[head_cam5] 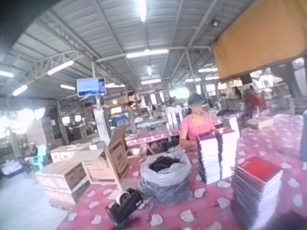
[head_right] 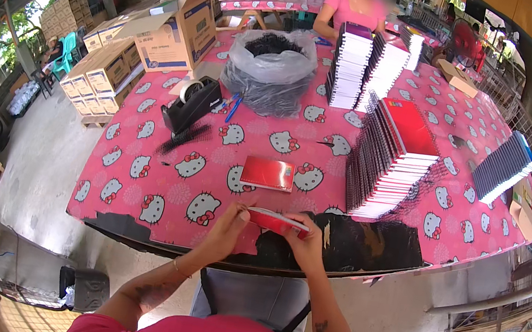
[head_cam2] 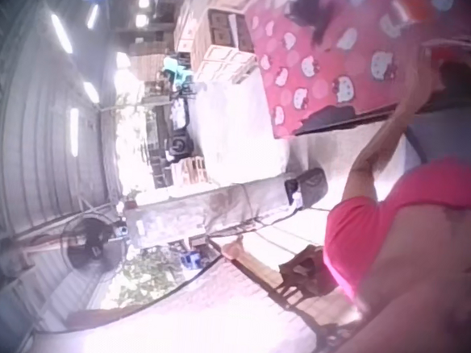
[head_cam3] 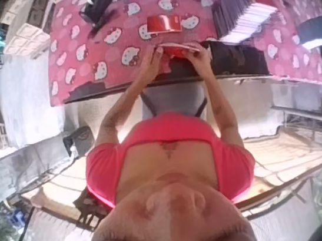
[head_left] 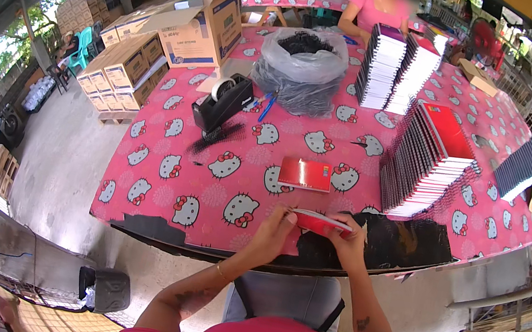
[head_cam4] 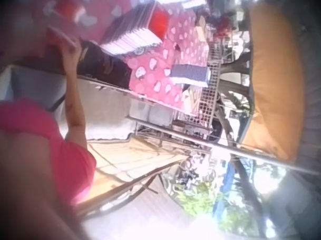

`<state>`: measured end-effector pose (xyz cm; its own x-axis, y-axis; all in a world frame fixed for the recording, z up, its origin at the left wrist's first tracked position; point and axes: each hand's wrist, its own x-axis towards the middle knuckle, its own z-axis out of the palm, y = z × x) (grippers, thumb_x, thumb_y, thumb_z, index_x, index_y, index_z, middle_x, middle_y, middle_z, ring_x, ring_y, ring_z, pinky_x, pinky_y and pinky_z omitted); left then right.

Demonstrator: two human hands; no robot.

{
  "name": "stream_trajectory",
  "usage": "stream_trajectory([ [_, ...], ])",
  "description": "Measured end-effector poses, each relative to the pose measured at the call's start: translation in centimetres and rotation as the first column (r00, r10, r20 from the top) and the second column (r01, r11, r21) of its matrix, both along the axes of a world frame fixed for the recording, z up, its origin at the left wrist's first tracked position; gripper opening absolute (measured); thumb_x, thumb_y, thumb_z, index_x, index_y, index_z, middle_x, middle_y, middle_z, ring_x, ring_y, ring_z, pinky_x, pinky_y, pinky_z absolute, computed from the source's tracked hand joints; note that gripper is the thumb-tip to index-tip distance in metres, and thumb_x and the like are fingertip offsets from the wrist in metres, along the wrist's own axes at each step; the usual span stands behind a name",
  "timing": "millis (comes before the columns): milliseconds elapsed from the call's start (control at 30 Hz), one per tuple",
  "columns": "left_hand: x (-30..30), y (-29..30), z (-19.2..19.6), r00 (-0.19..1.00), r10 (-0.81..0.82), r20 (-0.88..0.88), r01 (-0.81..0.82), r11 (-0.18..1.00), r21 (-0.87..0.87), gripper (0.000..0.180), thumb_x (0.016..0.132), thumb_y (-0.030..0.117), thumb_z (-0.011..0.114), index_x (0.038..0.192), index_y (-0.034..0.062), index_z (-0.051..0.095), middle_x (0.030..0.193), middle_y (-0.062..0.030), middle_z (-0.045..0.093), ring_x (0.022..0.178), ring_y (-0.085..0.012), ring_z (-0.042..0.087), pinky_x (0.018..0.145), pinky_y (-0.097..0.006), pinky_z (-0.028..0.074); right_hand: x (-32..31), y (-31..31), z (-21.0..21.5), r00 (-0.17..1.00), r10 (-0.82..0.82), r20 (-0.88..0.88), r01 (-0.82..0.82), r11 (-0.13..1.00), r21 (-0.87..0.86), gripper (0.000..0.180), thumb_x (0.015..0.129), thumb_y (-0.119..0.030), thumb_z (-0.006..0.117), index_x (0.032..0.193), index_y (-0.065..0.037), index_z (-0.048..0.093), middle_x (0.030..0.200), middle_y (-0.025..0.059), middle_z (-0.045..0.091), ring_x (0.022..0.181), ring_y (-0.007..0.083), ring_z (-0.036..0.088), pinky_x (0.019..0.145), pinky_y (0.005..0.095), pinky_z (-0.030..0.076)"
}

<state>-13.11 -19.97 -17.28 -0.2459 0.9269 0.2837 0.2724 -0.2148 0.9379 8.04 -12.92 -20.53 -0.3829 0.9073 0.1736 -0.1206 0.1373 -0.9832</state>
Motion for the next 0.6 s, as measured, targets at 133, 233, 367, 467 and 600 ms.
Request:
stream_trajectory([
  [133, -1.8, 1.0, 2.5, 0.995, 0.046, -0.09, -0.056, 0.992, -0.112, 0.025, 0.099, 0.018, 0.054, 0.116, -0.0001, 0.055, 0.082, -0.0068, 0.06, 0.072, -0.0097, 0.054, 0.064, -0.027, 0.045, 0.4, 0.4, -0.2, 0.998, 0.064, 0.026, -0.066, 0.993, 0.096, 0.024, 0.087, 0.0, 0.068, 0.111, 0.0, 0.067, 0.102, 0.0039, 0.066, 0.093, 0.0103, 0.059, 0.085, 0.0248, 0.046],
  [233, -2.6, 1.2, 2.4, 0.932, 0.059, -0.358, -0.013, 0.992, 0.128, 0.022, 0.093, 0.012, 0.063, 0.111, 0.001, 0.066, 0.071, -0.0084, 0.059, 0.06, -0.0138, 0.054, 0.055, -0.029, 0.043, 0.0, 0.3, 0.2, 0.996, 0.082, 0.029, -0.084, 0.995, 0.06, 0.024, 0.088, -0.001, 0.067, 0.112, 0.0, 0.067, 0.102, 0.0045, 0.067, 0.094, 0.0099, 0.059, 0.086, 0.0242, 0.046],
  [367, -2.4, 0.6, 1.6, 0.864, 0.032, -0.503, 0.054, 0.986, 0.155, 0.018, 0.088, 0.01, 0.066, 0.105, 0.0023, 0.068, 0.078, -0.0117, 0.064, 0.065, -0.0241, 0.059, 0.057, -0.033, 0.046, 0.1, 0.1, 0.9, 0.996, 0.068, 0.058, -0.069, 0.997, 0.029, 0.023, 0.089, -0.002, 0.066, 0.112, 0.001, 0.066, 0.101, 0.0053, 0.068, 0.094, 0.0095, 0.06, 0.086, 0.0233, 0.046],
  [467, -2.2, 1.0, 1.2, 0.883, 0.075, -0.464, 0.031, 0.976, 0.217, 0.017, 0.086, 0.009, 0.068, 0.102, 0.0027, 0.067, 0.082, -0.0119, 0.066, 0.069, -0.0274, 0.061, 0.059, -0.035, 0.048, 0.0, 0.5, 0.2, 0.997, 0.063, 0.035, -0.063, 0.998, 0.003, 0.023, 0.088, -0.002, 0.068, 0.111, 0.0, 0.067, 0.1, 0.0039, 0.067, 0.094, 0.0095, 0.06, 0.086, 0.0244, 0.046],
  [600, -2.1, 1.2, 1.3, 0.908, 0.064, -0.414, 0.015, 0.983, 0.185, 0.013, 0.086, 0.009, 0.068, 0.098, 0.0027, 0.067, 0.081, -0.0119, 0.065, 0.07, -0.0274, 0.062, 0.059, -0.035, 0.048, 0.2, 0.4, 0.2, 0.997, 0.064, 0.035, -0.065, 0.997, 0.045, 0.023, 0.088, -0.001, 0.068, 0.111, 0.001, 0.066, 0.1, 0.0045, 0.068, 0.093, 0.0094, 0.06, 0.085, 0.0237, 0.046],
])
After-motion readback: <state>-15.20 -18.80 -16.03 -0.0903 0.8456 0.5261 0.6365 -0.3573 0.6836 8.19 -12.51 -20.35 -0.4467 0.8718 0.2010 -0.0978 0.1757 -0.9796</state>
